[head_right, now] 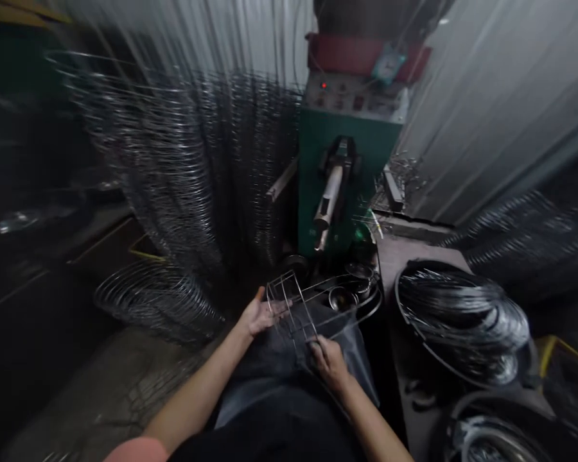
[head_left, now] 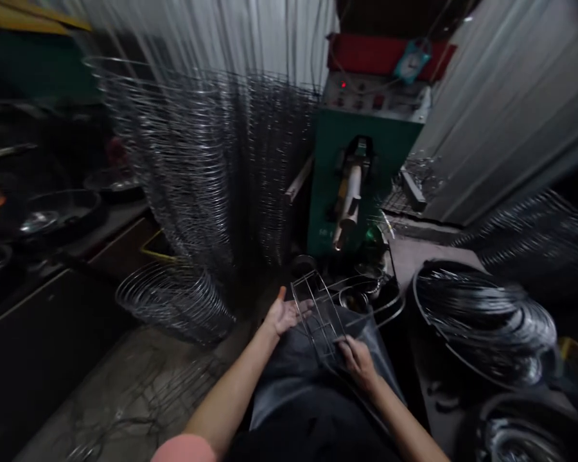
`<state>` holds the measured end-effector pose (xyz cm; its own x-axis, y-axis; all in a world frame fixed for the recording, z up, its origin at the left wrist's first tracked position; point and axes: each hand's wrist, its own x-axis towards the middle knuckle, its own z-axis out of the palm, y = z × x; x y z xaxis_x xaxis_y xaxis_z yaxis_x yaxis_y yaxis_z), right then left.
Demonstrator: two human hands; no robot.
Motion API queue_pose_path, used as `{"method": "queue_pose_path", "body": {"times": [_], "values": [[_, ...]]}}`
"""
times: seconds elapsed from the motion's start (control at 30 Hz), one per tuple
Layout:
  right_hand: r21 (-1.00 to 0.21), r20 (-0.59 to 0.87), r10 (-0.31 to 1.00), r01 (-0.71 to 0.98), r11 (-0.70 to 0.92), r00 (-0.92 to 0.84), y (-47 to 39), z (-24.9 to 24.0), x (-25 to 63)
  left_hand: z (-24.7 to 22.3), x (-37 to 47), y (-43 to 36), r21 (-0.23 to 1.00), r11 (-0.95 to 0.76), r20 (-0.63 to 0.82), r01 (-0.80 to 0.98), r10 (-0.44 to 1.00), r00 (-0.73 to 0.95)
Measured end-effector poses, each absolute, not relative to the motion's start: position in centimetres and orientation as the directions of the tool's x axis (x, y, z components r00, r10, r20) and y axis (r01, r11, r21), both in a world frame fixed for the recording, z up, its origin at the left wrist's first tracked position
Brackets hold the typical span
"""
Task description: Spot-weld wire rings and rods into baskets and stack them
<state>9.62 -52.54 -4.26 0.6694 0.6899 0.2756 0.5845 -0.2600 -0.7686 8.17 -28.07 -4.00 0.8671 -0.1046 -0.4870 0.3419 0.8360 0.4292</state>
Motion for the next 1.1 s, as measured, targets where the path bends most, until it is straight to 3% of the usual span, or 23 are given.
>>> {"method": "queue_pose_path", "body": {"times": [0.1,0.17,0.23,0.3,0.37,0.47,0.53,0.67,0.73,0.77,0.83,0.93,1.0,1.1], "values": [[-0.799,0.301,0.540,0.516,-0.307,0.787,-50.8,-3.4,10.9,-3.3,7.2,-29.3,0.587,0.755,-0.595,0.290,0.159,0.788],[-0.812,0.294,0.505,0.491,-0.315,0.811,-49.9,-3.0,11.6,-2.8,6.3,-30.5,0.789,0.587,-0.468,0.180,0.384,0.796],[-0.822,0.290,0.498,0.479,-0.307,0.817,-49.0,-2.8,12.1,-2.4,5.7,-31.7,0.928,0.361,-0.271,0.091,0.487,0.830],[-0.829,0.286,0.490,0.469,-0.305,0.823,-48.3,-2.7,12.4,-2.1,5.6,-32.8,0.987,0.155,-0.117,0.039,0.531,0.839],[-0.835,0.270,0.480,0.451,-0.316,0.835,-47.7,-2.7,12.6,-2.0,6.0,-33.6,0.998,0.053,-0.049,0.022,0.576,0.816],[-0.846,0.193,0.511,0.406,-0.347,0.838,-47.2,-2.5,13.1,-2.1,6.9,-34.2,0.977,0.211,-0.139,0.025,0.549,0.824],[-0.865,0.077,0.603,0.354,-0.356,0.794,-47.3,-2.2,13.7,-2.0,7.3,-34.4,0.930,0.366,-0.225,0.031,0.500,0.836],[-0.891,-0.262,0.850,0.224,-0.396,0.458,-49.2,-1.9,15.0,-1.5,7.4,-34.4,0.877,0.480,-0.252,-0.014,0.485,0.837],[-0.863,-0.390,0.857,0.192,-0.468,0.337,-50.9,-2.1,15.7,-1.2,7.3,-34.2,0.861,0.509,-0.265,-0.023,0.486,0.833],[-0.847,-0.406,0.835,0.191,-0.496,0.372,-51.9,-2.2,16.1,-1.0,7.4,-34.0,0.854,0.520,-0.275,-0.022,0.487,0.829],[-0.844,-0.304,0.774,0.221,-0.490,0.556,-53.7,-1.7,17.0,-0.6,7.7,-33.6,0.847,0.531,-0.284,-0.023,0.489,0.825],[-0.874,0.014,0.638,0.319,-0.367,0.770,-55.2,0.8,18.7,0.0,8.7,-33.2,0.837,0.547,-0.283,-0.027,0.475,0.833],[-0.835,0.199,0.550,0.434,-0.339,0.811,-55.0,3.1,20.1,0.4,9.7,-33.1,0.826,0.563,-0.279,-0.029,0.454,0.846],[-0.660,0.402,0.511,0.627,-0.413,0.760,-53.4,5.3,22.9,0.9,11.1,-33.2,0.817,0.576,-0.261,-0.032,0.419,0.870]]}}
